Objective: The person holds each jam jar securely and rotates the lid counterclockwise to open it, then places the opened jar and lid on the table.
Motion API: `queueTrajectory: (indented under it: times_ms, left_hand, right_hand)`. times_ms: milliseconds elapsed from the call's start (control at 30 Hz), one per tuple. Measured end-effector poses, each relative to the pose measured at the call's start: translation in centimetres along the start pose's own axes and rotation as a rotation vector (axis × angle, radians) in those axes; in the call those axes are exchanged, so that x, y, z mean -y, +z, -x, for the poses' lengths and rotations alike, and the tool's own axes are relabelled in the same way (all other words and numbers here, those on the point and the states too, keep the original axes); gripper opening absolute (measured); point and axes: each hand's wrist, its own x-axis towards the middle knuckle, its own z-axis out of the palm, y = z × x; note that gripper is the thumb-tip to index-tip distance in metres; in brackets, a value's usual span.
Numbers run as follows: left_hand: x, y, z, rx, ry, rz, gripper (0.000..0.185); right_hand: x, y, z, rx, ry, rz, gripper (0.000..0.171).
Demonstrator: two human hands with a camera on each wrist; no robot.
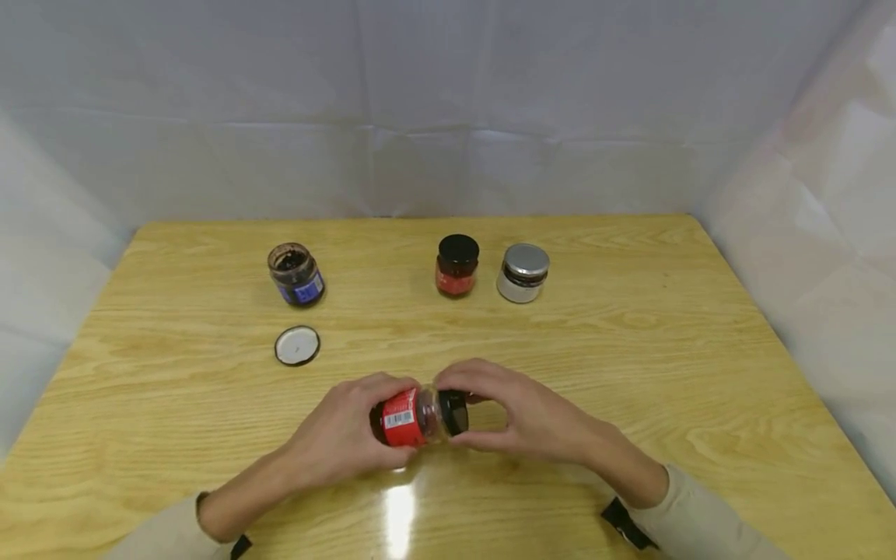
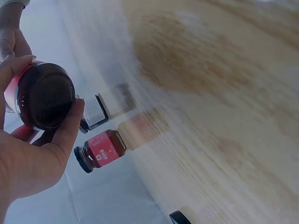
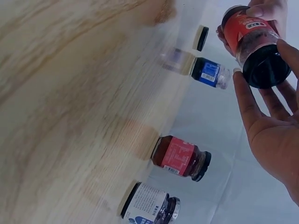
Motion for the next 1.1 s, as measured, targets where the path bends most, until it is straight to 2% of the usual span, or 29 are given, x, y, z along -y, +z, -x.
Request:
queueTrajectory:
  times_ms: [100, 300, 367, 500, 733, 867, 1000, 1100]
  left_hand:
    - [0.04, 0.24, 0.04, -0.004, -0.004, 0.0, 0.054]
    - [-0.03, 0.3, 0.07, -0.005, -0.026, -0.014, 0.058]
    - [-0.08, 0.28, 0.06, -0.005, -0.031, -0.019, 0.058]
    - [-0.18, 0.2, 0.09, -0.009, -0.033, -0.029, 0.057]
    - [-0.11, 0.14, 0.12, -0.009, -0.025, -0.03, 0.055]
    - [-0.01, 0.21, 0.19, -0.008, -0.031, -0.028, 0.056]
    - [0.01, 0.31, 0.19, -0.01, -0.036, -0.038, 0.057]
    - [0.01, 0.38, 0.18, -0.014, -0.028, -0.043, 0.058]
  right_hand:
    - [-0.13, 0.11, 0.2, -0.002, 0.023, 0.014, 0.059]
    - [0.48, 0.32, 0.08, -0.022, 0.281, -0.075, 0.066]
    - [0.61, 0.38, -0.06, -0.034, 0.316, -0.098, 0.063]
    - [0.56, 0.39, -0.14, -0.042, 0.271, -0.091, 0.056]
    - [0.2, 0.17, 0.01, -0.039, 0.1, -0.05, 0.048]
    - [0.21, 0.12, 0.18, -0.031, 0.079, -0.031, 0.054]
    - [0.41, 0.16, 0.2, -0.026, 0.239, -0.068, 0.066]
    - [0.53, 0.25, 0.05, -0.013, 0.36, -0.115, 0.066]
